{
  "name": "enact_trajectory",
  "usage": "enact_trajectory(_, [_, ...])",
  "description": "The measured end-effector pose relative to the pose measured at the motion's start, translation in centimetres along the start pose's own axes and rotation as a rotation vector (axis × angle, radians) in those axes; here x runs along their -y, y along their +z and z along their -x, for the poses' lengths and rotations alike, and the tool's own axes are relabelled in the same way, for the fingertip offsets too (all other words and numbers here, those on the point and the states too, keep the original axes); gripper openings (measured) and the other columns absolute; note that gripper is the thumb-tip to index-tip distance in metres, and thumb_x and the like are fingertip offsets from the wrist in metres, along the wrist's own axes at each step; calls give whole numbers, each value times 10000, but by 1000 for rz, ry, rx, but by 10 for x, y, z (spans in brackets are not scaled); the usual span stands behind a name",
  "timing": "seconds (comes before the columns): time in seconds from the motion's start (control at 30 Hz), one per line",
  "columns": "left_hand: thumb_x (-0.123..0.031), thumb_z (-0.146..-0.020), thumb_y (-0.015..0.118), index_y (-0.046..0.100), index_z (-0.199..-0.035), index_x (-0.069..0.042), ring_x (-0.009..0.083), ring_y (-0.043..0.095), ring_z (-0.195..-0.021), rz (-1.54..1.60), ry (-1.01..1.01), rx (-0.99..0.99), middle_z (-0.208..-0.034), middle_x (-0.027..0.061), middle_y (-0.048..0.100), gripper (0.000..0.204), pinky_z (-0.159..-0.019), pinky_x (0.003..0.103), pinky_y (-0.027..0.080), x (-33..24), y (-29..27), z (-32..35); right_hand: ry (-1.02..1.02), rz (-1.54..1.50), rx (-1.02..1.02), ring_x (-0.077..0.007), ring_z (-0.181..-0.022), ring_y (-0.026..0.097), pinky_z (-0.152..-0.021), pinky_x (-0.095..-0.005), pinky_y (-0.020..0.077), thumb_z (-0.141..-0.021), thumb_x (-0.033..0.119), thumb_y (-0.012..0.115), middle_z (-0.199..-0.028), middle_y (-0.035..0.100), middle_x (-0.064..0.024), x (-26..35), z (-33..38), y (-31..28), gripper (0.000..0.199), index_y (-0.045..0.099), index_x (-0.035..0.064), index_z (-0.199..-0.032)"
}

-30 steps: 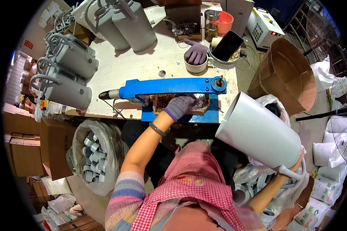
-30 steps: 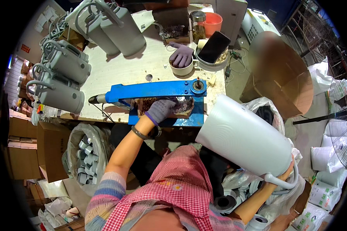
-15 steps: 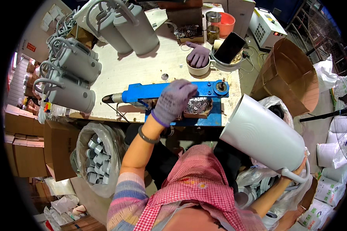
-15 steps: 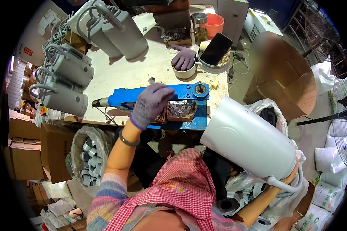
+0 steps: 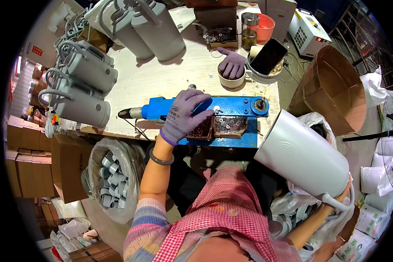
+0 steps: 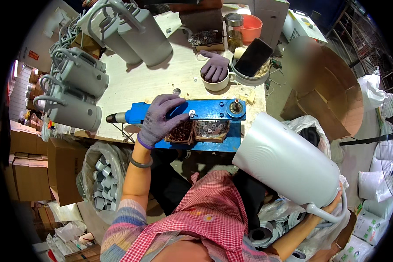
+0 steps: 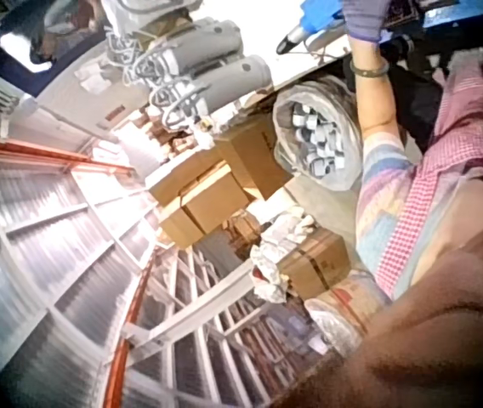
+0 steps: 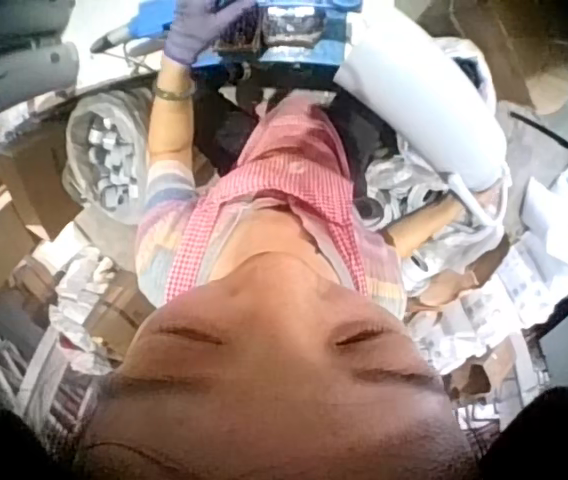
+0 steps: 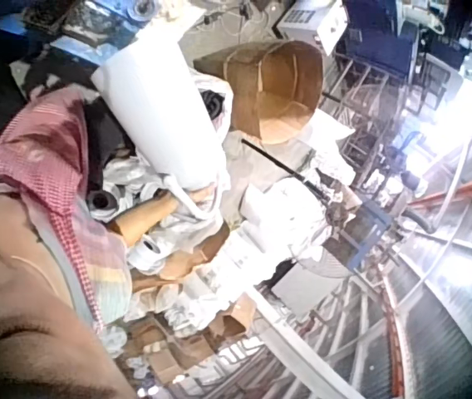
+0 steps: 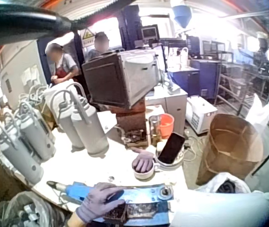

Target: The person assembles gray plastic sprayers at a workbench. They pick up a sprayer body, insert a small metal component into the nozzle area, and attach a gray handle to the top. The person repeats this process for multiple units, placing the finished sprayers on the table.

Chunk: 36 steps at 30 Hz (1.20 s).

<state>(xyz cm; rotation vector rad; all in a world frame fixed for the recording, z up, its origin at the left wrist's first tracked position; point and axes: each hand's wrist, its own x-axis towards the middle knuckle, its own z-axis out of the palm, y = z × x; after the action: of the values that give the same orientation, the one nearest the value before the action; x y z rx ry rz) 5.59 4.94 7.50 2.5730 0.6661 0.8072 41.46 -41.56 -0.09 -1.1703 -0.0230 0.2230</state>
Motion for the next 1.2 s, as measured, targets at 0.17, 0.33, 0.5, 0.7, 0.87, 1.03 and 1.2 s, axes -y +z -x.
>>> enact_trajectory(0.17, [-124,-774,773,735,-1010,-96,261,633,-937,61,31,-97,-1031,86,667,241,-790,353,522,-1,-4,11,-16,24,70,-238,-1190,563,-1021,-385,455,-1028,378,381,-1307,577,-109,1,1,8,473,516,51,-1342])
enact_trajectory(0.33, [-144,-724,815,725,-1020,-128,251,604,-882,-133,195,-160,-982,55,648,310,-778,380,506,-8,14,19,15,49,78,-240,-1168,581,-987,-383,484,-1027,380,386,-1309,576,-111,1,4,13,481,507,52,-1358])
enact_trajectory(0.5, [-90,-727,814,722,-979,-103,255,600,-876,-57,163,-291,-970,67,645,269,-747,350,507,5,17,32,-7,55,70,-211,-1111,591,-971,-376,466,-1021,431,423,-1221,619,-54,7,16,26,446,562,88,-1270])
enact_trajectory(0.7, [-1,-842,737,730,-990,7,123,666,-743,408,-88,-352,-865,83,732,148,-669,236,531,-46,14,6,-30,12,84,-203,-1125,583,-987,-365,455,-1015,422,446,-1229,612,-49,1,5,13,434,562,97,-1278])
enact_trajectory(0.87, [-48,-838,750,741,-1038,4,118,688,-831,482,-10,-195,-943,105,744,207,-771,239,551,-82,52,-41,-15,14,-1,-199,-1137,574,-990,-341,446,-1011,401,457,-1231,608,-56,-1,7,26,418,567,98,-1277])
enact_trajectory(1.03, [-49,-842,740,741,-1040,5,125,694,-834,480,4,-234,-961,111,745,205,-786,260,557,-86,72,-54,-80,124,-90,-187,-1052,610,-929,-325,484,-996,408,455,-1143,628,-63,-4,7,27,432,595,73,-1231])
enact_trajectory(1.2, [-72,-838,757,704,-1106,16,142,692,-856,865,-397,-40,-951,97,730,287,-817,272,556,-92,70,-56,-94,142,-5,-185,-1074,601,-940,-328,477,-1004,398,438,-1159,624,-62,-3,-8,25,432,589,66,-1236])
